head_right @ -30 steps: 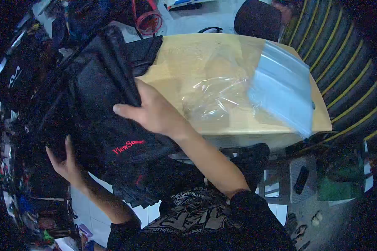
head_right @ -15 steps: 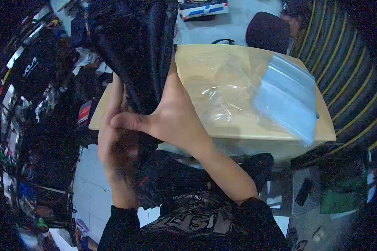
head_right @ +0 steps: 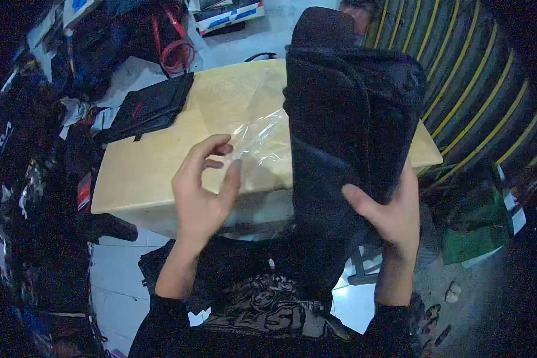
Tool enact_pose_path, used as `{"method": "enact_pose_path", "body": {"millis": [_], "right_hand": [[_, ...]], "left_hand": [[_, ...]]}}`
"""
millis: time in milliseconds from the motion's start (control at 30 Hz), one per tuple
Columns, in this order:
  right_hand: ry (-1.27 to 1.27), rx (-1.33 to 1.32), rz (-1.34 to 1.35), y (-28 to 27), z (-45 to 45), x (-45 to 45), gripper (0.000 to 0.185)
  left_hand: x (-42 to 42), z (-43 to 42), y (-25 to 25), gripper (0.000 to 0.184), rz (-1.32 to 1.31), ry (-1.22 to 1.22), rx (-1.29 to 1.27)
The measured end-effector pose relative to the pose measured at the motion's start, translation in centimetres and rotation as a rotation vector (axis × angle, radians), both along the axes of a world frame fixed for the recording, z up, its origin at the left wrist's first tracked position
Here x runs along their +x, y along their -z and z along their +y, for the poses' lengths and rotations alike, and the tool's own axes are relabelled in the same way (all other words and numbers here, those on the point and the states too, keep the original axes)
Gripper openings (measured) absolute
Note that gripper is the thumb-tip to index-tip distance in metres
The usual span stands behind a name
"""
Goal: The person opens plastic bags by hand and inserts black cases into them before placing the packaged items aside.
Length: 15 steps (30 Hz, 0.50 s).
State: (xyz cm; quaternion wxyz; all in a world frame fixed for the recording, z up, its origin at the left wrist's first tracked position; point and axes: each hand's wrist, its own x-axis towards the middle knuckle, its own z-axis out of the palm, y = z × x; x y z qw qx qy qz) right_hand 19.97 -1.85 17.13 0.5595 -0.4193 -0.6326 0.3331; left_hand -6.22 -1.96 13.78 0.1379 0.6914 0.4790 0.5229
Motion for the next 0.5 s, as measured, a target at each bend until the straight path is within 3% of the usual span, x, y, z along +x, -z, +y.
{"method": "enact_pose_path", "body": {"millis": [100, 200, 233, 333, 433, 500], "right_hand": [[-0.018, -0.068, -0.202, 0.7, -0.7, 2.9, 0.069], [-0.021, -0.184, -0.484, 1.2, -1.5, 3.0, 0.067], [-0.085, -0.137, -0.557, 2.0, -1.1, 3.1, 0.066], [-0.208, -0.236, -0.73, 2.3, -0.2, 1.7, 0.071], [-0.275, -0.222, -0.73, 3.3, 1.5, -0.6, 0.073], [-0.268, -0.205, -0.753, 3.8, 2.9, -2.7, 0.084]], "left_hand": [[-0.1, 4.7, 3.2, 0.044, 0.478, -0.422, 0.243], [-0.5, 7.2, 4.8, 0.036, 0.514, -0.399, 0.237], [-0.4, 7.8, 5.4, 0.026, 0.421, -0.325, 0.202], [0.0, 8.5, 6.1, 0.02, 0.272, -0.295, 0.282], [0.2, 8.1, 5.6, 0.016, 0.14, -0.257, 0.314], [0.0, 7.8, 4.9, 0.016, 0.08, -0.197, 0.315]]}}
